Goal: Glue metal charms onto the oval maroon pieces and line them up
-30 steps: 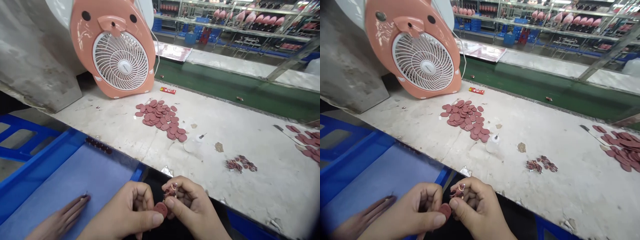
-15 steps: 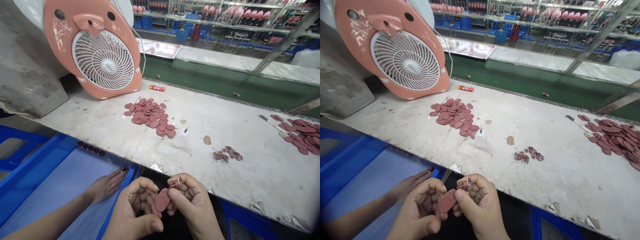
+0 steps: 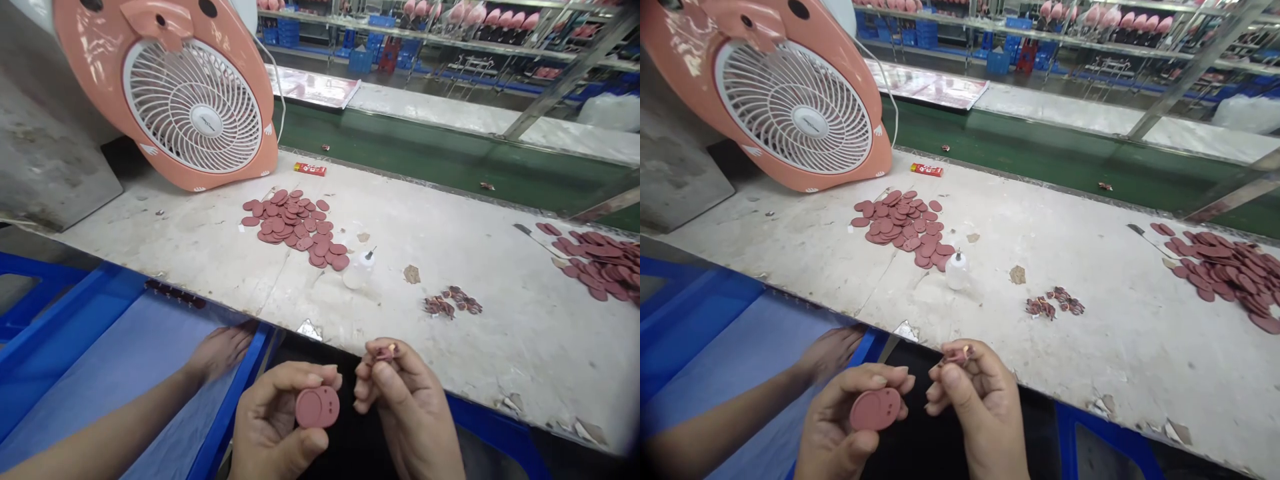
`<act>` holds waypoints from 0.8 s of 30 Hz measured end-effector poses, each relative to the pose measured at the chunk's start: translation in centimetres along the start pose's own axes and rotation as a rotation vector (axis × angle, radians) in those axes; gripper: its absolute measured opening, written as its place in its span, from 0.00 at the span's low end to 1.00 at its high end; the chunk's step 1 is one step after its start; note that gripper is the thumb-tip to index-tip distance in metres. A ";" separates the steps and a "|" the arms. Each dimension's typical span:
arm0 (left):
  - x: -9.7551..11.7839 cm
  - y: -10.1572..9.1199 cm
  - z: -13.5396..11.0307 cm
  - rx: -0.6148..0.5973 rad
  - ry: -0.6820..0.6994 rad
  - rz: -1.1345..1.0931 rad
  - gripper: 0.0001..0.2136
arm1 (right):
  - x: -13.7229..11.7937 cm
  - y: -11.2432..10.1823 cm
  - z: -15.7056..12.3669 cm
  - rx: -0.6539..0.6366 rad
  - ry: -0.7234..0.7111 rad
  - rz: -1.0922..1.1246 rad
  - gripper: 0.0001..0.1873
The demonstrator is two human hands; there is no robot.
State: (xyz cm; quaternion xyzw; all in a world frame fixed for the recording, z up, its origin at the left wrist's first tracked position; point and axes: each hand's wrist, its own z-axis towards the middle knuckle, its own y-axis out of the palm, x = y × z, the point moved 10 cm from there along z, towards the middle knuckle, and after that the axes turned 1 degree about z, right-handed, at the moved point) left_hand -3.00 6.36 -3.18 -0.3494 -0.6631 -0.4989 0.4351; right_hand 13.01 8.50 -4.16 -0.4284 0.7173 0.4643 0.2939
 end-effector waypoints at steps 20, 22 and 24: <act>-4.4 3.6 -3.3 -0.351 -0.816 -0.485 0.14 | -5.6 2.5 -1.9 -0.390 -0.167 -0.571 0.09; -4.4 3.9 -3.5 -0.366 -0.832 -0.463 0.14 | -6.0 3.7 -2.0 -0.499 -0.207 -0.594 0.13; -4.4 4.0 -3.5 -0.364 -0.835 -0.450 0.15 | -6.2 4.4 -2.0 -0.549 -0.223 -0.649 0.16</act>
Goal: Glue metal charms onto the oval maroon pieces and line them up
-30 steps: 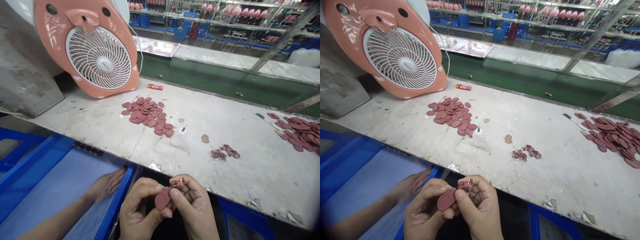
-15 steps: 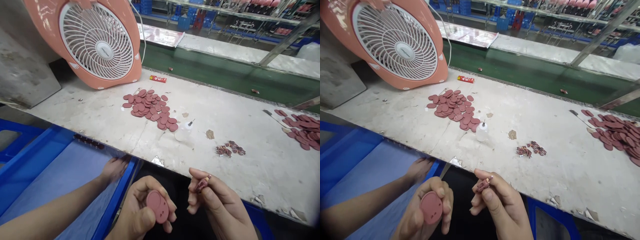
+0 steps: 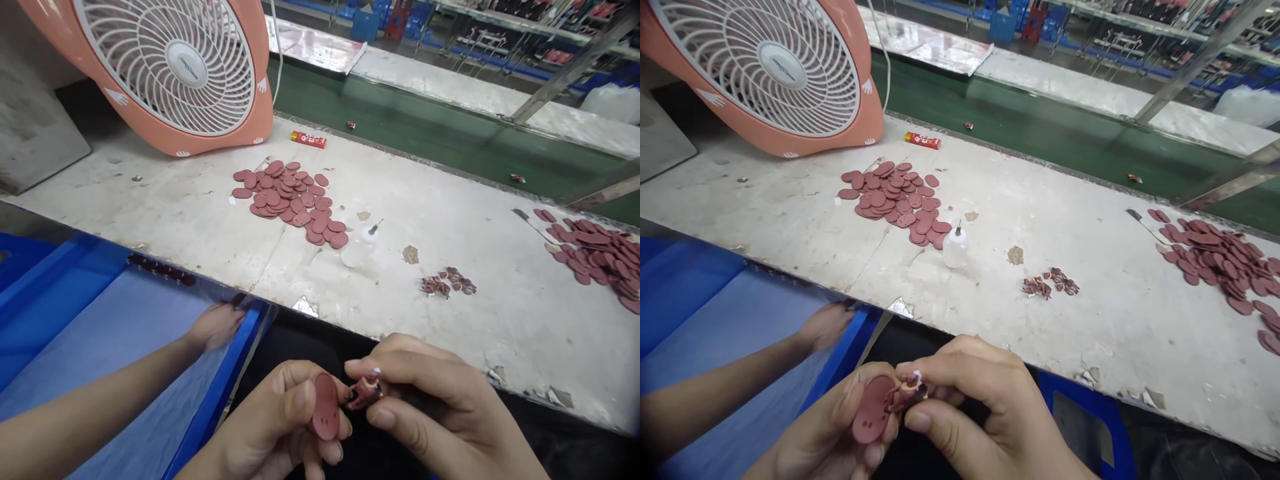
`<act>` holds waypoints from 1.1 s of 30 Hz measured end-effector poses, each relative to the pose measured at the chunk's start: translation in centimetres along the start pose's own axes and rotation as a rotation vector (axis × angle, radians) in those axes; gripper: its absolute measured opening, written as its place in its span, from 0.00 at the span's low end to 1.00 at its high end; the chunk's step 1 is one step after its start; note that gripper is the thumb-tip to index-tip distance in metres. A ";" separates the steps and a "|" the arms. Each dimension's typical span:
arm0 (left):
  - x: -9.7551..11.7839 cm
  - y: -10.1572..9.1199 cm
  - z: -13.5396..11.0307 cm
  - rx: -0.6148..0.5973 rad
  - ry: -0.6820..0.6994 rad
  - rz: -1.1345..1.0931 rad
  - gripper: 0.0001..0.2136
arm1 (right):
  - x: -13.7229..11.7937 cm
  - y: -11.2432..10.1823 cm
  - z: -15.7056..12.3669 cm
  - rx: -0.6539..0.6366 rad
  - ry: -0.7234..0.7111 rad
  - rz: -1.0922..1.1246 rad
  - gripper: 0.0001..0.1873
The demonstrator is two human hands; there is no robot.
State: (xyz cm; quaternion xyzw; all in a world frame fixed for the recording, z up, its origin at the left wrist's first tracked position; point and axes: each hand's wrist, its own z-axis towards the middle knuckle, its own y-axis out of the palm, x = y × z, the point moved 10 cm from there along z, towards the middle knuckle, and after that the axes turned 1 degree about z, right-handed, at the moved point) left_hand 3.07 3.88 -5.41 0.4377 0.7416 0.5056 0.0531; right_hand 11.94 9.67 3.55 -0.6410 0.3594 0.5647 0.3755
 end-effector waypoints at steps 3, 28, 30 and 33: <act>-0.5 -0.2 0.2 0.027 -0.044 0.020 0.16 | -0.5 0.0 0.2 -0.010 -0.011 -0.090 0.20; -1.3 -0.6 0.8 0.009 -0.060 -0.089 0.13 | -0.9 1.0 0.6 -0.132 -0.063 -0.280 0.11; -1.2 -0.7 0.8 0.034 -0.054 -0.108 0.13 | -0.8 1.0 0.6 -0.128 -0.055 -0.281 0.12; -1.0 -0.9 0.7 0.080 -0.041 -0.122 0.13 | -0.7 1.0 0.7 -0.118 -0.044 -0.270 0.12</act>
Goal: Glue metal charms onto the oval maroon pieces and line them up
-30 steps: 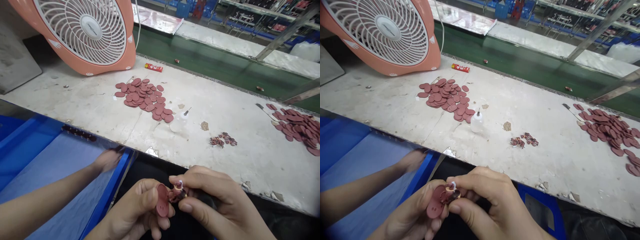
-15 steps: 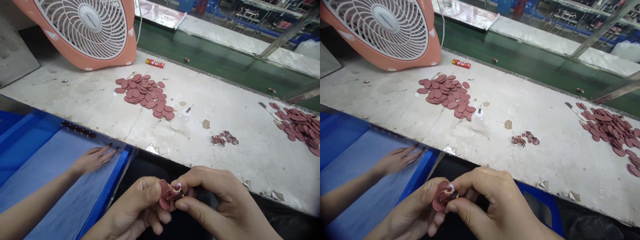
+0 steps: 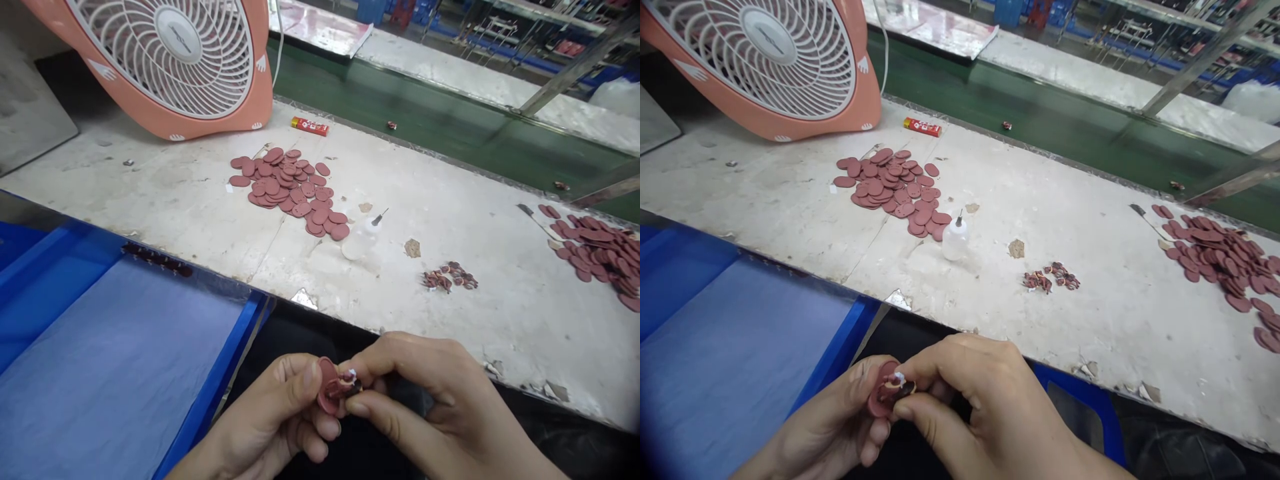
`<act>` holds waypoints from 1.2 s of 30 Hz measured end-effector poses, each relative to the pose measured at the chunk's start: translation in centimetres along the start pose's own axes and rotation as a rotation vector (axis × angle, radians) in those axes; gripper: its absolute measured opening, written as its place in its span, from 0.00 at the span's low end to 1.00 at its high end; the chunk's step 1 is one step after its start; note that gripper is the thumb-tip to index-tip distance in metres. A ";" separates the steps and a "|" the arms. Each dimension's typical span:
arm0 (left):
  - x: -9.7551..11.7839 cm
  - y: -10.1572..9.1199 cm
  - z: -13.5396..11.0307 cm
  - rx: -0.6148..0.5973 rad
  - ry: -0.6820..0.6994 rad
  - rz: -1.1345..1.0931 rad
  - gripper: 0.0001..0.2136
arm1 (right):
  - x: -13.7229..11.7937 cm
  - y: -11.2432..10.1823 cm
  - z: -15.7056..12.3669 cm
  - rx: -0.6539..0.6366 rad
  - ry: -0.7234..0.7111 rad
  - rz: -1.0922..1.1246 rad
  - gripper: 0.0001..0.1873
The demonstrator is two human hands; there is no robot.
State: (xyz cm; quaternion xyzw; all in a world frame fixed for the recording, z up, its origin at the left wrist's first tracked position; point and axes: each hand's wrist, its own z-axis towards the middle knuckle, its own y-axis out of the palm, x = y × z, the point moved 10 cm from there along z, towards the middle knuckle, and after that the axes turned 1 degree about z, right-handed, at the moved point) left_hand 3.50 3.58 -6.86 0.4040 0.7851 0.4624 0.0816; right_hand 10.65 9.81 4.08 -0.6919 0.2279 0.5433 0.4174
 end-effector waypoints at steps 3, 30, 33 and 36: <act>0.0 -0.2 0.0 0.017 0.007 -0.004 0.13 | 0.2 0.0 0.0 0.012 0.017 0.010 0.09; 0.4 -0.6 -0.4 0.132 0.024 0.003 0.13 | -1.3 0.4 0.6 -0.053 -0.123 -0.142 0.08; 0.3 -0.8 -0.3 0.128 0.030 0.002 0.12 | -1.3 0.4 0.5 -0.050 -0.139 -0.155 0.08; 0.0 -1.0 -0.1 0.100 0.032 -0.001 0.10 | -1.3 0.5 0.4 -0.053 -0.151 -0.175 0.08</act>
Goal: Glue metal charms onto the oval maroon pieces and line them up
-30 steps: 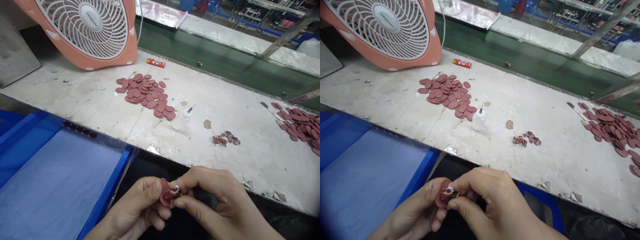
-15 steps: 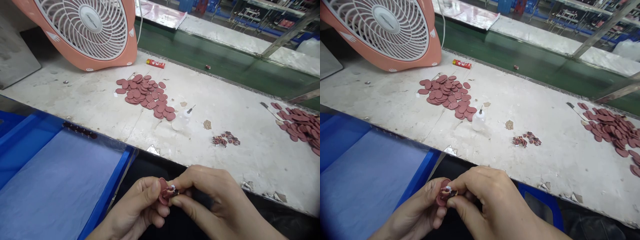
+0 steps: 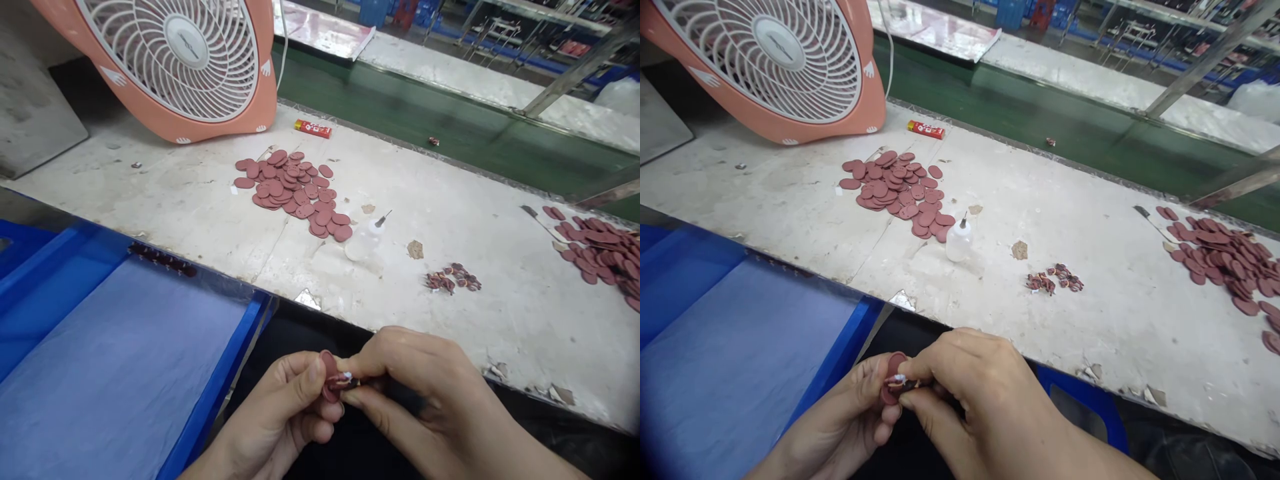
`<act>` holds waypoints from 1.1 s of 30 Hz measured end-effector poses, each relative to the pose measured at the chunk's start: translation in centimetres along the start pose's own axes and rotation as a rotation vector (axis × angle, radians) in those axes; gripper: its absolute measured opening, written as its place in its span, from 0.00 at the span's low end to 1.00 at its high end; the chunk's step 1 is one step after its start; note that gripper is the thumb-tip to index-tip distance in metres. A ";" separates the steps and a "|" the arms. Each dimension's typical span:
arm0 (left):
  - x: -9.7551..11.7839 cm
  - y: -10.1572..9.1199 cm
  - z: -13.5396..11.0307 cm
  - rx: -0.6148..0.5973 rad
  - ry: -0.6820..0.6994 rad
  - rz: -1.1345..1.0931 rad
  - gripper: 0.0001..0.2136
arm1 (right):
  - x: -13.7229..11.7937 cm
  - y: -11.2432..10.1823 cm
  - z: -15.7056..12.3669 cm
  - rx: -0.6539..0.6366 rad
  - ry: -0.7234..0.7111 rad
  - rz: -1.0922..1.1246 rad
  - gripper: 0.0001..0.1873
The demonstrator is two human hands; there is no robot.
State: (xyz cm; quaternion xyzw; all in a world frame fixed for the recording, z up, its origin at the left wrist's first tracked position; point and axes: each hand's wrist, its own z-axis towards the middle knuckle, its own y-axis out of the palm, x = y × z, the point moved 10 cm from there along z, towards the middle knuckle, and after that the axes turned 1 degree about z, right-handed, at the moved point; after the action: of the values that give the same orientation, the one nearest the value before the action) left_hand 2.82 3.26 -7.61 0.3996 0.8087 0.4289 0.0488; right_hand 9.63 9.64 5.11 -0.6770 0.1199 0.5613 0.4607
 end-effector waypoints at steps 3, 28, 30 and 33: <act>-0.3 -0.4 0.1 0.016 -0.004 -0.004 0.10 | -0.1 0.1 -0.1 0.000 -0.014 -0.020 0.07; 0.0 0.2 -0.2 0.045 0.005 0.042 0.13 | -0.8 -0.2 -0.2 0.002 -0.060 -0.009 0.08; 0.0 0.2 -0.2 0.039 0.006 0.042 0.12 | -0.9 0.0 -0.1 -0.003 -0.060 -0.012 0.08; -0.1 0.3 -0.2 0.023 0.006 0.039 0.12 | -1.0 0.2 0.0 -0.012 -0.061 -0.012 0.08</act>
State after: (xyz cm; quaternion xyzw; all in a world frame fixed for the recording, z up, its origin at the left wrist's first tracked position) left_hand 2.94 3.13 -7.30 0.4146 0.8057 0.4217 0.0332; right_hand 9.14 9.13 5.90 -0.6630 0.0984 0.5795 0.4636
